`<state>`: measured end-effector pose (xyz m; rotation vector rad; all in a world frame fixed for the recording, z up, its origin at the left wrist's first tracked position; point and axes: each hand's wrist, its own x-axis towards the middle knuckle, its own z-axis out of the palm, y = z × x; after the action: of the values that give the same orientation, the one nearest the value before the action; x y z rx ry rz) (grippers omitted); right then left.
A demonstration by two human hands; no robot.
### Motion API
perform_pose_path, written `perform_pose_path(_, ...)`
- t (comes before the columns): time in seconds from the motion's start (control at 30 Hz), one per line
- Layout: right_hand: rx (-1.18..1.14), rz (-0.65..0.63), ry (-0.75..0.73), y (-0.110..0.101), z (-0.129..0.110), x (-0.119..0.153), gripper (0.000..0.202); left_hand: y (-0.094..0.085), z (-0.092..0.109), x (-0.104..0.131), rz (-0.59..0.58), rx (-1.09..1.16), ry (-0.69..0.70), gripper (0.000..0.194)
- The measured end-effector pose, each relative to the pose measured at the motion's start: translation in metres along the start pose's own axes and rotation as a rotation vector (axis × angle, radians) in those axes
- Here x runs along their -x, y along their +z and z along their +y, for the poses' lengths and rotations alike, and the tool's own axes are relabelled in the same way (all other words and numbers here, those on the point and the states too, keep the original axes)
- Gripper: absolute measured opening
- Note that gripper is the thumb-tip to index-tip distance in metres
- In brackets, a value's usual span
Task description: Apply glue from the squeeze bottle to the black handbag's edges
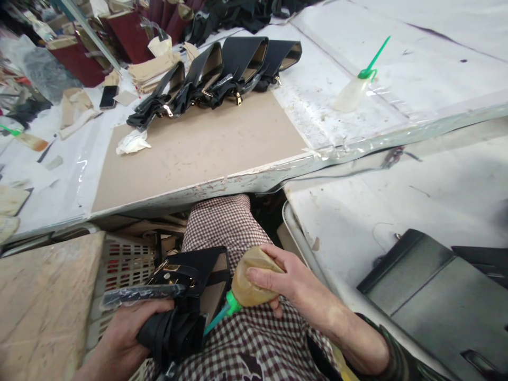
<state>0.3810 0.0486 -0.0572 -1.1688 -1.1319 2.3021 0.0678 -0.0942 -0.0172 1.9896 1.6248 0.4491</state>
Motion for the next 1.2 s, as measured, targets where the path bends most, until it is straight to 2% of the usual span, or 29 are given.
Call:
perform_pose_path(0.07, 0.022, 0.009, -0.005, -0.003, 0.0, -0.003, 0.034, 0.0, -0.001, 0.0, 0.017, 0.023, -0.012, 0.039)
perform_pose_path(0.3, 0.284, 0.174, -0.032, -0.019, 0.004, -0.023, 0.039, 0.001, -0.005, 0.0, 0.06, 0.039, 0.001, 0.037)
perform_pose_path(0.53, 0.49, 0.262, -0.055, -0.02, 0.009, -0.024, 0.046, 0.002, -0.008, 0.0, 0.059, 0.02, 0.012, 0.037)
perform_pose_path(0.73, 0.745, 0.361, -0.313, -0.022, 0.017, -0.027, 0.037, 0.003, -0.012, -0.004, 0.111, 0.033, 0.03, 0.04)
perform_pose_path(0.87, 0.843, 0.38, -0.466, -0.027, 0.033, -0.028, 0.041, -0.001, -0.015, -0.008, 0.081, 0.031, 0.015, 0.038)
perform_pose_path(1.03, 0.941, 0.363, -0.656, -0.033, 0.048, -0.026, 0.046, -0.005, -0.015, -0.016, 0.101, 0.026, 0.017, 0.04)
perform_pose_path(1.13, 0.965, 0.351, -0.728, -0.035, 0.052, -0.026, 0.049, -0.008, -0.014, -0.021, 0.105, 0.018, 0.045, 0.037)
perform_pose_path(1.2, 0.955, 0.344, -0.721, -0.035, 0.051, -0.025, 0.049, -0.009, -0.012, -0.024, 0.107, 0.018, 0.056, 0.036)
